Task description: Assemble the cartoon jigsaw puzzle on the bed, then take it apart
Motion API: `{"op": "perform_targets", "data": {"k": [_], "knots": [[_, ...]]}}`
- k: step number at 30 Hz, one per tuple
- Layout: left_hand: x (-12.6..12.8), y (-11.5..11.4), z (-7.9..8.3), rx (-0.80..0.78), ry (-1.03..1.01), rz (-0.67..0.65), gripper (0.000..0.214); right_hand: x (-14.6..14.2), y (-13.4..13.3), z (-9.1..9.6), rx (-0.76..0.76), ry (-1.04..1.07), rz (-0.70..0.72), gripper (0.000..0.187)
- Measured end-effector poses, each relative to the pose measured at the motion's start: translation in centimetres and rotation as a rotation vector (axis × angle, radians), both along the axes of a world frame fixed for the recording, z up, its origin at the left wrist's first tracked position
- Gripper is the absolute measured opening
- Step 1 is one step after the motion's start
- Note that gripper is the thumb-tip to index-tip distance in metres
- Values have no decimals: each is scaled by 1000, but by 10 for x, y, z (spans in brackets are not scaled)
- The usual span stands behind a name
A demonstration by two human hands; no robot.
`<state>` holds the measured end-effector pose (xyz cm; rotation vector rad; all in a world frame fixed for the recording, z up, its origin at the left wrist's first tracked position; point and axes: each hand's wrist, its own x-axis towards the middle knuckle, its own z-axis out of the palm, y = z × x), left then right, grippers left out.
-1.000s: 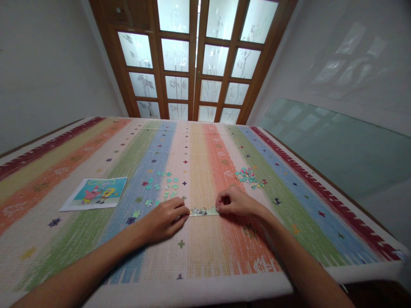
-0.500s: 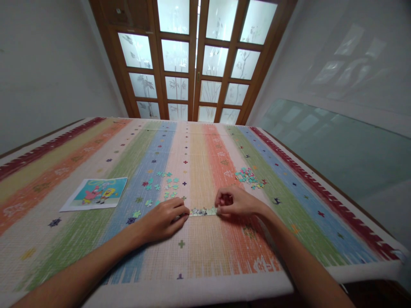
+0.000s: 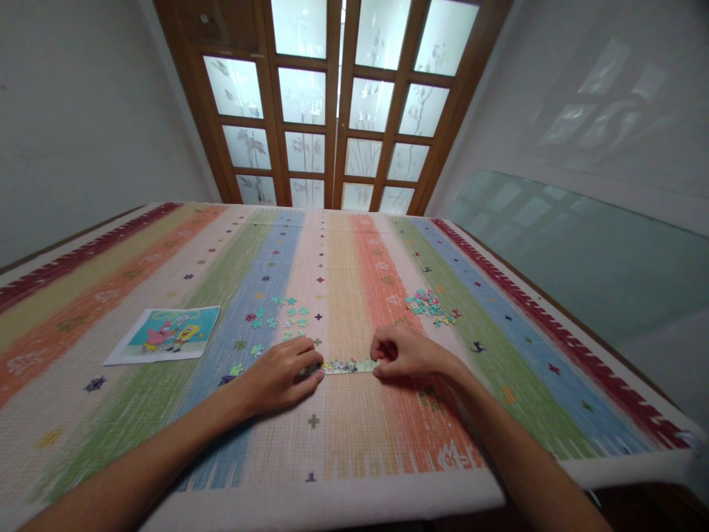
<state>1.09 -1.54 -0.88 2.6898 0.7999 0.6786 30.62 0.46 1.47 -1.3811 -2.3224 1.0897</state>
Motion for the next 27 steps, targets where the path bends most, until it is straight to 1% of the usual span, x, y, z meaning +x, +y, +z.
{"op": "perform_targets", "data": {"k": [5,9,17,21,25,27], "knots": [[-2,1,0,4,-16,13,13,1,0,-2,-16,44,-7,21],[-6,4,3,22,-3,28,17,1,0,-2,0,68,1,24],[-8,5,5,12,-1,39,14,0,-1,-5,10,104,6,24],[-8,5,7,25,15,37,17,-2,-1,-6,19,100,0,19],[-18,12,14,65,28,75,23,-4,1,-5,40,101,2,11],[-29,19,18,94,35,115,22,-6,1,-4,62,73,1,12]]}}
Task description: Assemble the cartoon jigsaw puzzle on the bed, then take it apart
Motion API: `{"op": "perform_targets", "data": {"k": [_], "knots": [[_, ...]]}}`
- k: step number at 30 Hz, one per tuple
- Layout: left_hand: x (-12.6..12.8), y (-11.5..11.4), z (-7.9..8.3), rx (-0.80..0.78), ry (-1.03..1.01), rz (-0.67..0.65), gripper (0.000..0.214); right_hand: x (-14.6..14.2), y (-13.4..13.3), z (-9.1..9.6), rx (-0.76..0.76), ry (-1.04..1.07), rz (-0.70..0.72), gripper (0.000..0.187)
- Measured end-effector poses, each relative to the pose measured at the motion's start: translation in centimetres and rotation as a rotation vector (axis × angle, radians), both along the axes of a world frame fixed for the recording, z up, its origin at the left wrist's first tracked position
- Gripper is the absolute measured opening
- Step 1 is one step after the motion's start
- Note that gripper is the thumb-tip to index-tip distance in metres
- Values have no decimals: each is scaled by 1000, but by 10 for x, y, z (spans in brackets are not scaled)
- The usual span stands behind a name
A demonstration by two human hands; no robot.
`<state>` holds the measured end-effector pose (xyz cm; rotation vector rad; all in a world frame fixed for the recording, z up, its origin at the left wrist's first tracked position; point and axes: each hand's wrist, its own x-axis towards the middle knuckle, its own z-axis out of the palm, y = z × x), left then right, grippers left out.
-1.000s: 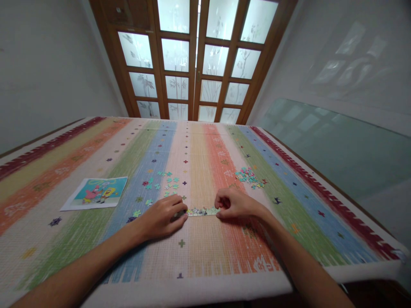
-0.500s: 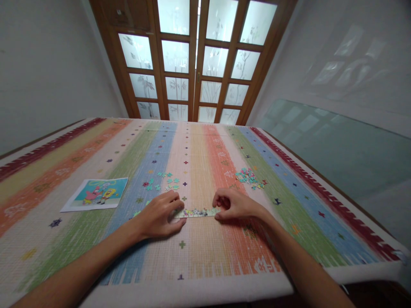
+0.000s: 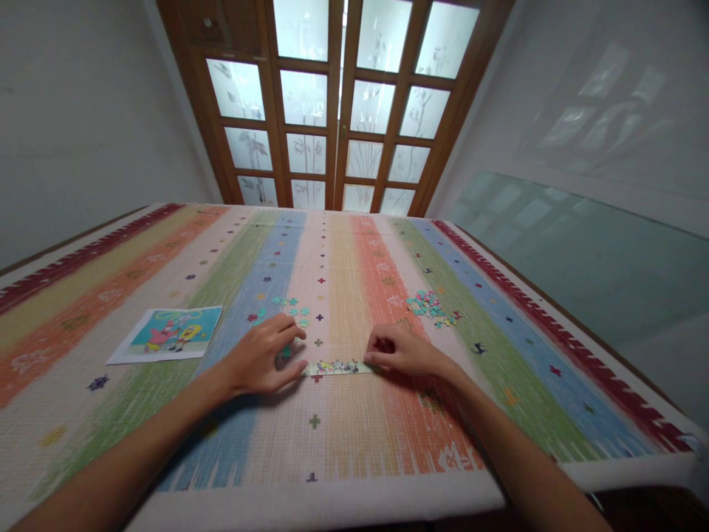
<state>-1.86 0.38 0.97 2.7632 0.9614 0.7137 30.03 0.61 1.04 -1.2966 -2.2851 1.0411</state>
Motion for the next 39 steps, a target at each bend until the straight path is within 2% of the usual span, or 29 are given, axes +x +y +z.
{"op": "perform_targets", "data": {"k": [8,16,23,27,32,39], "knots": [[-54,37,10,47,52,245,15,-6,-1,3,44,-81,-25,13],[-76,48,12,-81,158,194,23,-6,-1,2,63,-95,-16,14],[-76,52,-2,-6,211,180,26,-6,-2,3,70,-97,-17,14],[-74,53,-6,-18,200,165,29,-6,-2,3,77,-87,-12,14],[-66,47,-3,-70,155,106,29,-6,-3,3,84,-88,-13,14],[-37,23,6,-166,120,-10,24,-5,-2,0,97,-80,-3,14]]}}
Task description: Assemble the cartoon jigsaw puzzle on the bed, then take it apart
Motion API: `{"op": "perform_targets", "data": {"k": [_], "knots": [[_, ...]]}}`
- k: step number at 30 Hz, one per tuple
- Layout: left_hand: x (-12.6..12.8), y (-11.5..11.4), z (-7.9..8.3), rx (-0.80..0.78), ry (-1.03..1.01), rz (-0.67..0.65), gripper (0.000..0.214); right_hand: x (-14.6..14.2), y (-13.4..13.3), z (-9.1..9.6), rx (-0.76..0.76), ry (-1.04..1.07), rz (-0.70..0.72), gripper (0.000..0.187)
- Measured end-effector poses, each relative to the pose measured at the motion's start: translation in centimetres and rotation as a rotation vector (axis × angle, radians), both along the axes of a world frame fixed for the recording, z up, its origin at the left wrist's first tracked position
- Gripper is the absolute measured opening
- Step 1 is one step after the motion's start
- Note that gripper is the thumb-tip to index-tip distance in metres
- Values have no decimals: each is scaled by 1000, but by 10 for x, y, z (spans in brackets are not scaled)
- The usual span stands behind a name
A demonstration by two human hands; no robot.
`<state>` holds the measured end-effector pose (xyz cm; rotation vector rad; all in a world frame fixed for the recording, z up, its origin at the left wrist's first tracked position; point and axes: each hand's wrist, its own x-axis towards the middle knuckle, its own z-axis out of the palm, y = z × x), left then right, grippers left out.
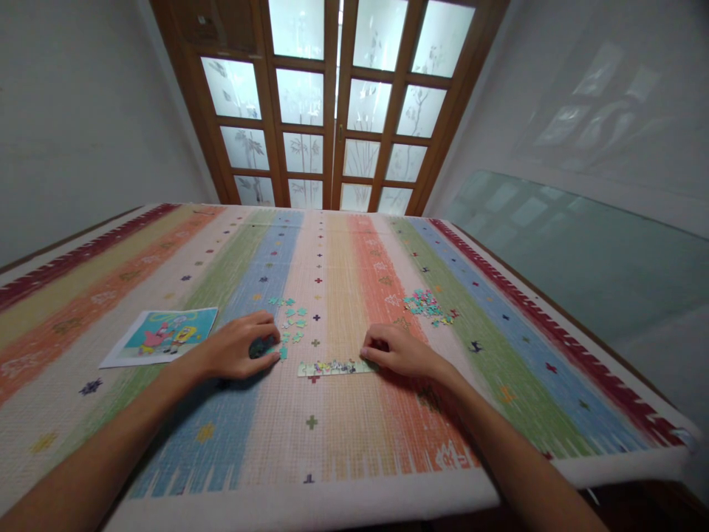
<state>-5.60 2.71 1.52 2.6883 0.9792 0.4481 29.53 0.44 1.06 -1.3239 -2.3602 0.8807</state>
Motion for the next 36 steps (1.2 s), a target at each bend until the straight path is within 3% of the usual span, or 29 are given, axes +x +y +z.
{"op": "perform_targets", "data": {"k": [13,18,25,31,36], "knots": [[12,-9,-1,-105,-15,-12,19,-1,-1,0,11,-10,-11,15],[19,-12,-1,-232,-137,3,20,-5,-4,2,20,47,-13,13],[47,-30,-1,-372,-357,-14,20,-25,-18,3,-39,292,21,15],[71,-49,-11,-309,-493,-26,14,-45,-32,-6,-181,442,42,20],[72,-51,-16,-264,-485,-24,14,-42,-26,-10,-236,499,15,21]]}}
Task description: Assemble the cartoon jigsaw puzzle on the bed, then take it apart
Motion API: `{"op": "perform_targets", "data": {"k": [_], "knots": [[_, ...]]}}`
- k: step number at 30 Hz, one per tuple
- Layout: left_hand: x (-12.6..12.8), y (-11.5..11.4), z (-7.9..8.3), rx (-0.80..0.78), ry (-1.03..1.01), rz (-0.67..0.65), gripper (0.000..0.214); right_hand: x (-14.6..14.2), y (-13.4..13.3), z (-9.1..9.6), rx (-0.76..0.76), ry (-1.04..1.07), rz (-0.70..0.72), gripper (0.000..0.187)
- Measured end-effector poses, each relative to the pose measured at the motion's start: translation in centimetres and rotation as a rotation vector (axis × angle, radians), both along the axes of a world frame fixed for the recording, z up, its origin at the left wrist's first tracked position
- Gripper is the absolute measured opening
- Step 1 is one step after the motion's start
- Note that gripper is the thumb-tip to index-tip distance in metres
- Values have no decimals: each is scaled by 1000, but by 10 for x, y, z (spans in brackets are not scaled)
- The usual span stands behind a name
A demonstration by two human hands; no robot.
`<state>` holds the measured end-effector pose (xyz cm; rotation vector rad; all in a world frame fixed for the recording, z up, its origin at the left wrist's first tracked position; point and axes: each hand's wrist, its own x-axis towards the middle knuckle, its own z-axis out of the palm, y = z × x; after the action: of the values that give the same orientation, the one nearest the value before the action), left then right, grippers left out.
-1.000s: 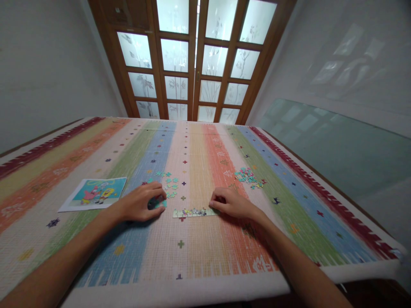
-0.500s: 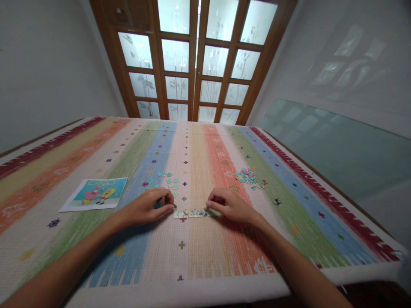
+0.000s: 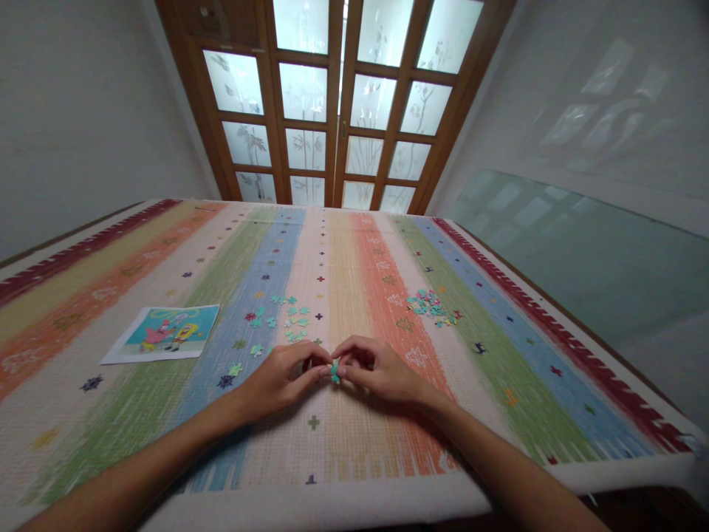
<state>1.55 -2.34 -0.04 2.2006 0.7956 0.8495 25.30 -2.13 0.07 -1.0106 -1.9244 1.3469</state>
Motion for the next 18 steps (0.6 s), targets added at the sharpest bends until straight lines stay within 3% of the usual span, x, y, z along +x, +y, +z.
{"op": "perform_targets", "data": {"k": [8,18], "knots": [[-4,2,-8,176,188,-61,19,46,29,8,9,-230,-129,14],[-3,0,-10,180,255,-96,21,62,38,5,6,-366,5,18]]}}
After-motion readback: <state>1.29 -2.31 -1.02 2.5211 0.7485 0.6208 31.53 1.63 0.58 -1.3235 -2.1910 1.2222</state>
